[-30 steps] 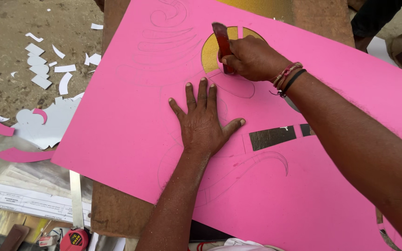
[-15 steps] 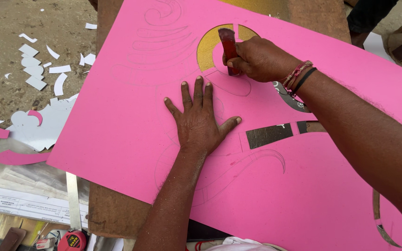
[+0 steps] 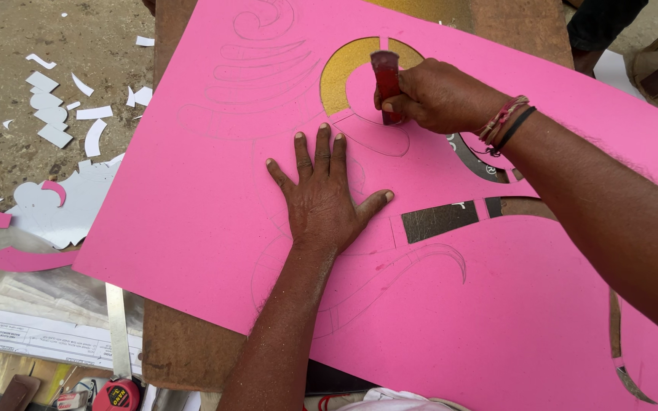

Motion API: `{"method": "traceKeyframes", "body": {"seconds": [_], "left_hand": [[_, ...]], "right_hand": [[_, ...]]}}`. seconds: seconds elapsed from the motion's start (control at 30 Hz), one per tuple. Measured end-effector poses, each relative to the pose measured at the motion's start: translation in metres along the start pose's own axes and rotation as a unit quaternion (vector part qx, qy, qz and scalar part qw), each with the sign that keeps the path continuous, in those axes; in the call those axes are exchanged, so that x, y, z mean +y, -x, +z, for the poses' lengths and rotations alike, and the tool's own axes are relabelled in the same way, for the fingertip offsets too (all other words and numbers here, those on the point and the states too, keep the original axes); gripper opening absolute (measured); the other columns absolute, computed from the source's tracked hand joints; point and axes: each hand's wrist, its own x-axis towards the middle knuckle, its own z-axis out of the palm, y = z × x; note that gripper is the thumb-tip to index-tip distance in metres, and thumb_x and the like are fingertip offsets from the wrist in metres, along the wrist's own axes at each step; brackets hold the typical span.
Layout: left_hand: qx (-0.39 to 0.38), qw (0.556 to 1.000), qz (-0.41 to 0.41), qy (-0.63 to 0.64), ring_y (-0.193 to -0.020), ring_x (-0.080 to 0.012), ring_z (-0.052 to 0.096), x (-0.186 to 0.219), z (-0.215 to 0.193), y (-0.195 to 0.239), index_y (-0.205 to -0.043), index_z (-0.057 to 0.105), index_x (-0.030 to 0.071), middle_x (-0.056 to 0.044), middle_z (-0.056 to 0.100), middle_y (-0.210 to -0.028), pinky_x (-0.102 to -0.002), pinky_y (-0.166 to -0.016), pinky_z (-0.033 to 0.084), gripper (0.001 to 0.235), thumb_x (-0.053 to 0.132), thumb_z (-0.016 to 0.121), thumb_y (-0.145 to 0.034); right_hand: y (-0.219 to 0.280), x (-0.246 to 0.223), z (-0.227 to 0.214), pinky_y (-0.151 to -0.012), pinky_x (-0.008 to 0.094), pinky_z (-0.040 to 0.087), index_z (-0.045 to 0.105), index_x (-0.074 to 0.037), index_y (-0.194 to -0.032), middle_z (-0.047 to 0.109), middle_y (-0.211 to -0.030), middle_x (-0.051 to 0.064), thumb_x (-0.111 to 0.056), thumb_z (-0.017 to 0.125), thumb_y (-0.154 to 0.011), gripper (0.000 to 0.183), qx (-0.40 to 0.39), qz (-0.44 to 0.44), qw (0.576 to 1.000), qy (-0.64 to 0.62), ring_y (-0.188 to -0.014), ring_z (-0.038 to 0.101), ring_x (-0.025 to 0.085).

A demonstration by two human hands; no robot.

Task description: The person uses a red utility knife to cut intricate designs into a large pink foam sheet placed on a wooden board. They carefully follow pencil outlines to carve out shapes, occasionally lifting cut pieces and adjusting the sheet's position.

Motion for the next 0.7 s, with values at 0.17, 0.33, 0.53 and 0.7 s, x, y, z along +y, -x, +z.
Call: {"method": "traceKeyframes", "body": {"seconds": [0.17,0.33,0.53,0.7], "left_hand": [[0.008,1.000,0.006,0.000,-0.153,-0.0406,0.008,-0.001,0.003,0.000,-0.155,0.032,0.007,-0.016,0.021,-0.165,-0.083,-0.110,0.000,0.120,0.090,0.058,-0.072],[0.009,1.000,0.007,0.000,-0.154,-0.0406,0.007,-0.003,0.004,-0.001,-0.156,0.032,0.007,-0.015,0.020,-0.166,-0.083,-0.111,0.000,0.120,0.090,0.058,-0.073],[-0.002,1.000,0.005,-0.005,-0.155,-0.0398,0.006,0.000,0.003,0.000,-0.156,0.031,0.007,-0.015,0.019,-0.166,-0.083,-0.111,-0.001,0.120,0.090,0.058,-0.074],[0.011,1.000,0.008,0.003,-0.154,-0.0405,0.007,-0.002,0.006,0.000,-0.156,0.031,0.007,-0.015,0.019,-0.166,-0.082,-0.111,0.000,0.120,0.089,0.058,-0.073]], "right_hand": [[0.001,0.003,-0.001,-0.079,0.041,0.061,0.077,-0.004,-0.103,0.078,-0.086,0.015,-0.034,0.063,-0.104,0.034,-0.039,0.054,0.997,0.049,-0.078,0.076,0.024],[0.008,0.004,-0.011,-0.080,0.040,0.060,0.077,-0.005,-0.105,0.079,-0.090,0.012,-0.031,0.062,-0.101,0.031,-0.034,0.023,0.999,-0.002,-0.080,0.077,0.022],[0.018,0.004,-0.009,-0.083,0.041,0.059,0.077,-0.005,-0.106,0.079,-0.090,0.012,-0.032,0.062,-0.103,0.031,-0.013,0.054,0.998,-0.004,-0.082,0.077,0.023],[0.017,0.008,-0.007,-0.085,0.039,0.059,0.076,-0.005,-0.107,0.080,-0.093,0.010,-0.031,0.062,-0.102,0.030,-0.006,0.035,0.999,-0.030,-0.087,0.078,0.021]]}}
